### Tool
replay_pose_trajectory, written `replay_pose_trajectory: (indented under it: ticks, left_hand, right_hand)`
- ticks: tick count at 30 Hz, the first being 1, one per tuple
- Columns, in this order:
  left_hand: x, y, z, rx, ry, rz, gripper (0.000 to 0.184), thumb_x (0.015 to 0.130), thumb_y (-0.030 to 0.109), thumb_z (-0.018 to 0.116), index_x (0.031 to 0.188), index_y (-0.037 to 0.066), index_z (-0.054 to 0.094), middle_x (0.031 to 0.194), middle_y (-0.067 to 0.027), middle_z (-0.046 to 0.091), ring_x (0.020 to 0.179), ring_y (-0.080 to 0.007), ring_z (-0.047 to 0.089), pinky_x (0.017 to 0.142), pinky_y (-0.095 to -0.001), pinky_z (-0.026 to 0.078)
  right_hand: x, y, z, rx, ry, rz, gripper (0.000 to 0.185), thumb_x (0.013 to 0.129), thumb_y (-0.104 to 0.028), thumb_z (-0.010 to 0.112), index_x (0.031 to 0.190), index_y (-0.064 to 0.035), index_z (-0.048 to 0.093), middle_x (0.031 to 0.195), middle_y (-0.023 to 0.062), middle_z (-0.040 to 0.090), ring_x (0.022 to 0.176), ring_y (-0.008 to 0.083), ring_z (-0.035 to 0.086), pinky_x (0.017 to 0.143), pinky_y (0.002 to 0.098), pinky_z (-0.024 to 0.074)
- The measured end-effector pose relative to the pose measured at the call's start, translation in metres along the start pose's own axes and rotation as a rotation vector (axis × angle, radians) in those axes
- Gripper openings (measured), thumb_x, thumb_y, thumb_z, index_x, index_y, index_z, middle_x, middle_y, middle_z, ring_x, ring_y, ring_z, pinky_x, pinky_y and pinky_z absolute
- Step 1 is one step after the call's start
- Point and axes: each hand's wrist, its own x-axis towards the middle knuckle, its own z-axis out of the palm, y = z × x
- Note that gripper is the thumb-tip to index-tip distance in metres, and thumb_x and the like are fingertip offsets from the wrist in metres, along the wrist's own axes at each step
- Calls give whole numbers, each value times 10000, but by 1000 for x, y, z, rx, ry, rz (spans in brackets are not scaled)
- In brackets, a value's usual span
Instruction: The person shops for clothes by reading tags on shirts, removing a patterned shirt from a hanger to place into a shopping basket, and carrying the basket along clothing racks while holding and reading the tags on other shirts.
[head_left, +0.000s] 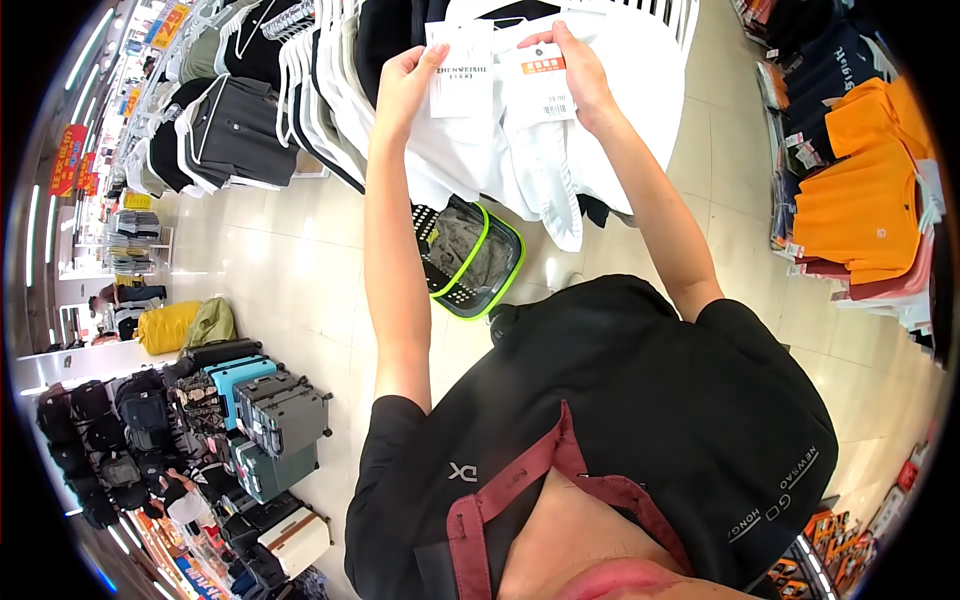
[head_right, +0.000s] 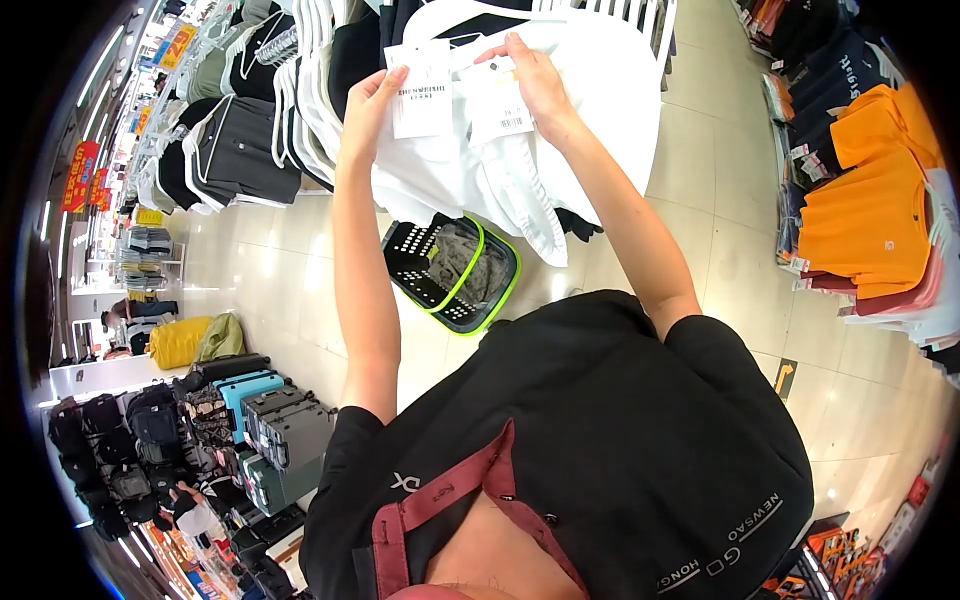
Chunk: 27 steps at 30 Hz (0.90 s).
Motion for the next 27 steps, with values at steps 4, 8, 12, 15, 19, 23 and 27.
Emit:
replay_pose_trajectory:
  ticks: [4, 8, 12, 15, 19, 23, 27]
  left_hand:
    - [-25, 6, -1, -13, 19, -10, 363, 918, 343, 660, 866, -16, 664, 780, 11, 648, 682, -31, 535, 631, -205, 422]
    - [-70, 29, -5, -84, 50, -26, 303, 924, 291, 666, 886, -10, 659, 785, 16, 646, 685, -17, 532, 618, -192, 418]
    - [-104, 49, -15, -104, 93, -44, 256, 917, 238, 681, 931, -18, 664, 812, 3, 665, 692, -26, 564, 625, -187, 438]
    - [-117, 54, -20, -107, 121, -72, 249, 903, 222, 700, 936, -23, 668, 817, -13, 680, 695, -34, 587, 632, -190, 453]
    - [-126, 56, -15, -63, 146, -97, 246, 890, 221, 715, 922, -18, 668, 782, -12, 673, 674, -33, 578, 611, -187, 444]
    - [-132, 52, -4, -17, 94, -147, 222, 867, 190, 740, 906, -12, 656, 781, -10, 668, 675, -36, 576, 614, -187, 444]
    - [-144, 46, -9, 7, 45, -125, 332, 839, 259, 772, 979, -10, 637, 841, -14, 668, 723, -47, 582, 646, -190, 445]
  right_hand:
    - [-21, -10, 1, 16, -84, 50, 485, 1036, -434, 336, 1023, -66, 653, 889, 51, 663, 752, 97, 661, 667, 234, 550]
    - [-75, -4, -4, -131, -330, 44, 357, 1024, -320, 411, 1051, -41, 632, 925, 32, 632, 851, 88, 601, 778, 257, 493]
    - [-105, 9, -18, -456, -559, 159, 290, 988, -229, 521, 1152, -2, 594, 976, 65, 643, 887, 136, 573, 814, 291, 466]
    - [-107, 7, -24, -539, -639, 130, 289, 975, -206, 545, 1185, -11, 587, 986, 60, 649, 882, 137, 571, 805, 295, 464]
    - [-100, -22, -6, -393, -594, 37, 308, 931, -157, 613, 1206, -21, 582, 989, 47, 650, 778, 105, 573, 714, 259, 465]
    - [-93, -28, 31, -302, -405, 6, 321, 899, -158, 669, 1175, -17, 587, 936, 28, 651, 735, 73, 573, 649, 234, 461]
    - [-86, -9, 48, -44, -455, 182, 255, 877, -174, 701, 1035, 14, 632, 735, 25, 631, 580, 68, 540, 542, 248, 440]
